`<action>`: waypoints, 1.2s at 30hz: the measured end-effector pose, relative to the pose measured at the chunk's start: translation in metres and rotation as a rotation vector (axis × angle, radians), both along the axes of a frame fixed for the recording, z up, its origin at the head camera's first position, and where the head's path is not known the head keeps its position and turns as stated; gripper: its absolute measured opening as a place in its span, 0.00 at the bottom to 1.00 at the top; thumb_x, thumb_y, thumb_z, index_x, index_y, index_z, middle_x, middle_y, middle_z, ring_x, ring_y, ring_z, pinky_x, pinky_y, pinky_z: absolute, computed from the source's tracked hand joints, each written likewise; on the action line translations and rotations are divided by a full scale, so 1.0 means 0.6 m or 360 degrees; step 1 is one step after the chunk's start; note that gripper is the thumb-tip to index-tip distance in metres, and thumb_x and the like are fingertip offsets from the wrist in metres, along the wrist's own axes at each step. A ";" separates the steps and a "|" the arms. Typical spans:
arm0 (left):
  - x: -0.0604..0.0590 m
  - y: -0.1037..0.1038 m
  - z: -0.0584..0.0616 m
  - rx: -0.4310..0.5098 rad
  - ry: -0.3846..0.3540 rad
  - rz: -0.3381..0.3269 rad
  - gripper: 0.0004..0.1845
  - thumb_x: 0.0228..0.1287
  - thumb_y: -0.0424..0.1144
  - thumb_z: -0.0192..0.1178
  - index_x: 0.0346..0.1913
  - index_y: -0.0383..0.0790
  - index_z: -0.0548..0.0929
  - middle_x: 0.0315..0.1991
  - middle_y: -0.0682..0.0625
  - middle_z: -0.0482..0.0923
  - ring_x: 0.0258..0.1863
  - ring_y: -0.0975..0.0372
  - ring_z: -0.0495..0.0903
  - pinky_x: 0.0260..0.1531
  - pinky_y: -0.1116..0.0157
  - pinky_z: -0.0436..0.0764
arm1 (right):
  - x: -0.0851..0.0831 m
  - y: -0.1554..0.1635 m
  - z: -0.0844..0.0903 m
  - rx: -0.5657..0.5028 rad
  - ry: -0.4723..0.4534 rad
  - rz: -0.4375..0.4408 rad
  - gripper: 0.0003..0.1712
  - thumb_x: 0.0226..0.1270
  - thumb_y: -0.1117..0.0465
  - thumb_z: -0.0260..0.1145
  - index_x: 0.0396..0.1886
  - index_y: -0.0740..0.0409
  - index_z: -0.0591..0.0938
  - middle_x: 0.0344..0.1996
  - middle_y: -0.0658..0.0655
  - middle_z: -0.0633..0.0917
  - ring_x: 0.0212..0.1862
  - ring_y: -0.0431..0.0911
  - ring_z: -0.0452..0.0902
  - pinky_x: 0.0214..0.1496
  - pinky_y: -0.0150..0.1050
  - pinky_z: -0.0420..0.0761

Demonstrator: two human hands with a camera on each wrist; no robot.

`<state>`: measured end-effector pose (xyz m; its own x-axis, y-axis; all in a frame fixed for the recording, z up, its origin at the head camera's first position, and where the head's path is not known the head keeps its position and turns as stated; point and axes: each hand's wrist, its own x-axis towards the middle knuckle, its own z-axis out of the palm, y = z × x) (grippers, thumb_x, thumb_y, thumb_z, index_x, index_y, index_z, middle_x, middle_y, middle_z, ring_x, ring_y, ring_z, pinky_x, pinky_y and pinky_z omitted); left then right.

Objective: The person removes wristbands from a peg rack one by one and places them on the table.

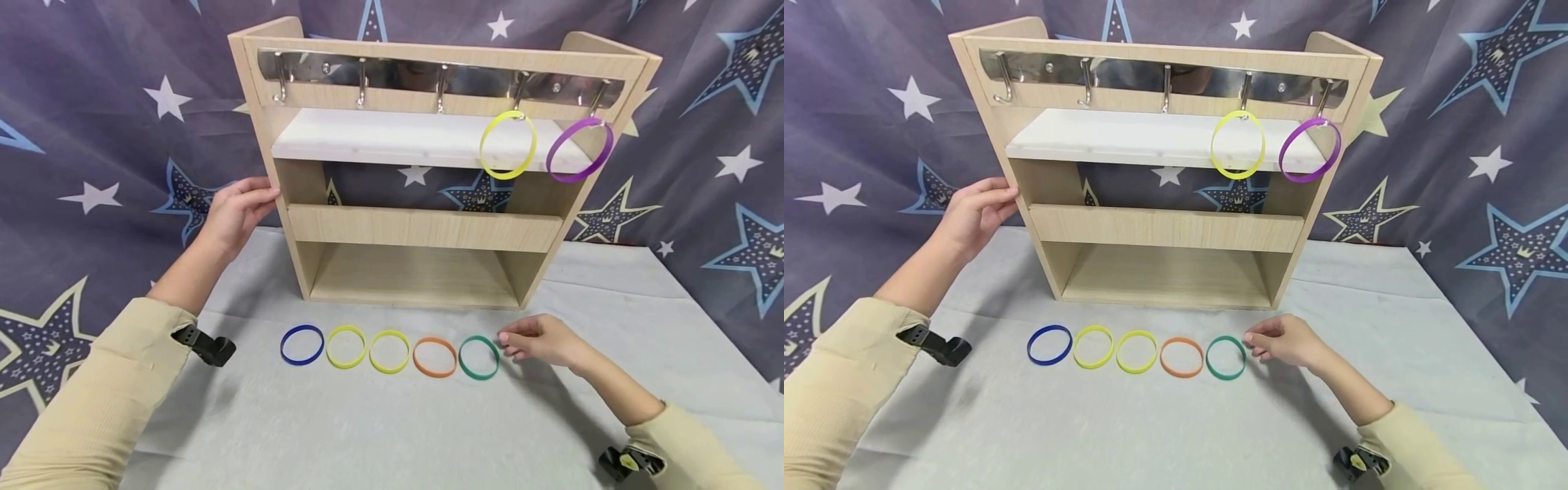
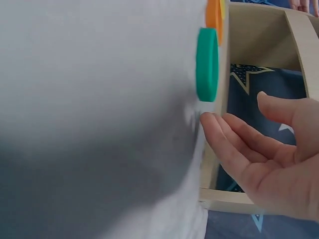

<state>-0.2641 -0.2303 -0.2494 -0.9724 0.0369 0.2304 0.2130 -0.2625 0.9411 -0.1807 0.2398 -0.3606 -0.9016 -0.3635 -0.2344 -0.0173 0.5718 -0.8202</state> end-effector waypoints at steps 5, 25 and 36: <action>-0.002 0.001 -0.001 -0.0015 0.0003 0.0042 0.04 0.62 0.30 0.61 0.35 0.41 0.85 0.38 0.53 0.82 0.40 0.67 0.83 0.45 0.76 0.81 | -0.003 0.006 0.019 0.0044 0.0093 0.0076 0.28 0.70 0.52 0.61 0.53 0.76 0.77 0.42 0.67 0.87 0.39 0.44 0.86 0.43 0.37 0.87; -0.002 0.003 -0.002 0.0054 0.0000 0.0009 0.03 0.61 0.30 0.63 0.37 0.39 0.84 0.40 0.52 0.81 0.41 0.66 0.83 0.46 0.76 0.81 | -0.017 -0.007 0.116 -0.0113 0.0373 -0.0159 0.25 0.72 0.54 0.59 0.58 0.70 0.76 0.44 0.54 0.88 0.39 0.28 0.82 0.47 0.25 0.82; -0.001 0.004 -0.002 0.0047 -0.0013 -0.0005 0.03 0.62 0.30 0.62 0.36 0.40 0.84 0.40 0.52 0.80 0.41 0.67 0.83 0.47 0.76 0.81 | -0.027 -0.017 0.158 -0.0341 0.0563 -0.0196 0.24 0.73 0.58 0.58 0.57 0.74 0.75 0.34 0.30 0.85 0.40 0.26 0.83 0.49 0.20 0.80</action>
